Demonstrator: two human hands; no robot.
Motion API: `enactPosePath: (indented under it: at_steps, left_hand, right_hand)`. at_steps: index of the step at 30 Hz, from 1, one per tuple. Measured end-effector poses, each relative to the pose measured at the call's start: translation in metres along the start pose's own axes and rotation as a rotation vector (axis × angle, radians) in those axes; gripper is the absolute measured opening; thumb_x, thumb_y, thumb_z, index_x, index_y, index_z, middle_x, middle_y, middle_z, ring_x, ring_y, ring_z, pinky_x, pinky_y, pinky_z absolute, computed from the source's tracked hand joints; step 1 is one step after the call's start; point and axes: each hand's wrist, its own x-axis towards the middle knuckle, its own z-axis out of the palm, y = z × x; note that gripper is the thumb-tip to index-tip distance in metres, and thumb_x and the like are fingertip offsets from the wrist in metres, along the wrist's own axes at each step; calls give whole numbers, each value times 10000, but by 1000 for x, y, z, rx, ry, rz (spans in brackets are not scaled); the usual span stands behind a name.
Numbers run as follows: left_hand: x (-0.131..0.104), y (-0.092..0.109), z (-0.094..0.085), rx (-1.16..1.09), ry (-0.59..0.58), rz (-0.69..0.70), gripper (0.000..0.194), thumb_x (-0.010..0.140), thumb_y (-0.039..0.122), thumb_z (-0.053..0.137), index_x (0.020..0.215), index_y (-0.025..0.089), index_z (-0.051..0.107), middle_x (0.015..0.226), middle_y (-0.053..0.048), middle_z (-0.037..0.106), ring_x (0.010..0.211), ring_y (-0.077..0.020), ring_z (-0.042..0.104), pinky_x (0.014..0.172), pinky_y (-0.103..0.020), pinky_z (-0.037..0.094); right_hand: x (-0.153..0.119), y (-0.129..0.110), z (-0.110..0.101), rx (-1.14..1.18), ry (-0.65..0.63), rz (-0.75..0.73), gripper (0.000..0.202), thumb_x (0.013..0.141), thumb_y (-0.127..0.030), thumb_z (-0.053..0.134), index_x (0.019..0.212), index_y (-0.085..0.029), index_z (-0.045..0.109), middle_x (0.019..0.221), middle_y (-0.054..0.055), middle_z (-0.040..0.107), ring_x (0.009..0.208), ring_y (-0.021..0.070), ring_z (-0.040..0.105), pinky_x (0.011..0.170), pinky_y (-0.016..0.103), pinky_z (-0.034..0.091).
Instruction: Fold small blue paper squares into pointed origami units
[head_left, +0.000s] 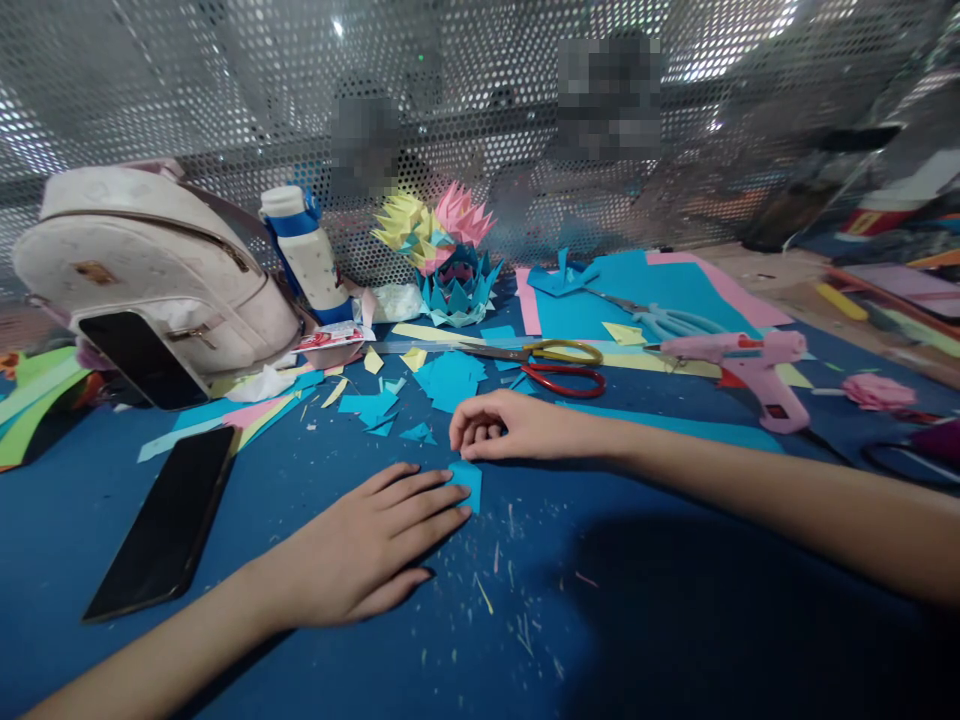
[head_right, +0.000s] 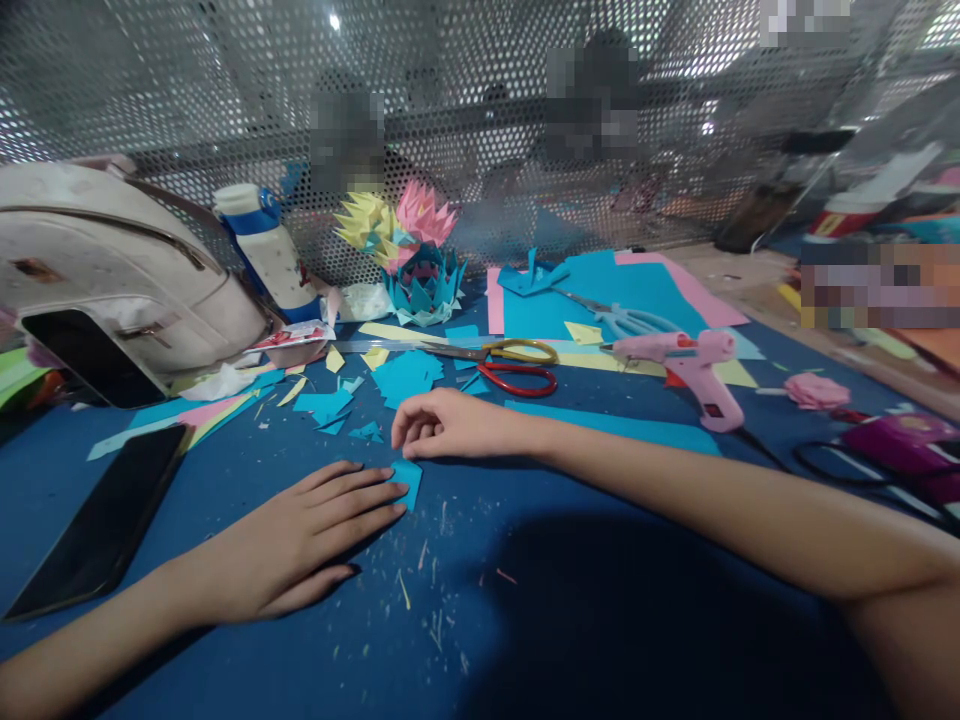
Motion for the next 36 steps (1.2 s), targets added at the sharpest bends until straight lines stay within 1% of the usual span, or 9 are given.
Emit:
enactPosePath:
  at_steps: [3, 6, 12, 25, 36]
  left_hand:
    - [0, 0, 0, -8, 3, 0, 576, 1036, 345, 411, 1559, 199, 217, 1607, -42, 274, 1476, -262, 268, 1219, -476, 209]
    - [0, -1, 1, -12, 8, 2, 581, 1035, 349, 413, 1560, 207, 211, 1606, -42, 276, 1478, -262, 263, 1220, -472, 205]
    - [-1, -1, 1, 11, -21, -2, 573, 1043, 356, 388, 1563, 203, 202, 1615, -29, 252, 1479, -261, 251, 1219, -470, 196]
    - [2, 0, -1, -20, 6, -9, 556, 1027, 355, 415, 1540, 194, 272, 1519, -106, 407, 1404, -279, 372, 1189, -509, 273]
    - [2, 0, -2, -19, 0, -9, 548, 1029, 351, 409, 1536, 191, 280, 1516, -108, 405, 1405, -277, 366, 1191, -505, 270]
  right_hand:
    - [0, 2, 2, -56, -10, -35, 113, 842, -219, 633, 910, -137, 670, 818, 14, 671, 686, 92, 534, 621, 218, 417]
    - [0, 4, 3, -109, -12, -62, 103, 840, -207, 645, 905, -139, 686, 835, 16, 695, 687, 93, 527, 623, 219, 407]
    - [-1, 3, 5, -178, -3, -63, 81, 836, -186, 648, 895, -152, 692, 844, 7, 704, 682, 94, 518, 612, 218, 395]
    - [-3, 3, 10, -267, 38, -58, 74, 837, -187, 652, 879, -179, 712, 810, -14, 686, 696, 96, 538, 605, 215, 382]
    - [-4, 3, 12, -311, 46, -86, 78, 848, -199, 659, 898, -190, 718, 819, -18, 689, 704, 100, 550, 614, 217, 386]
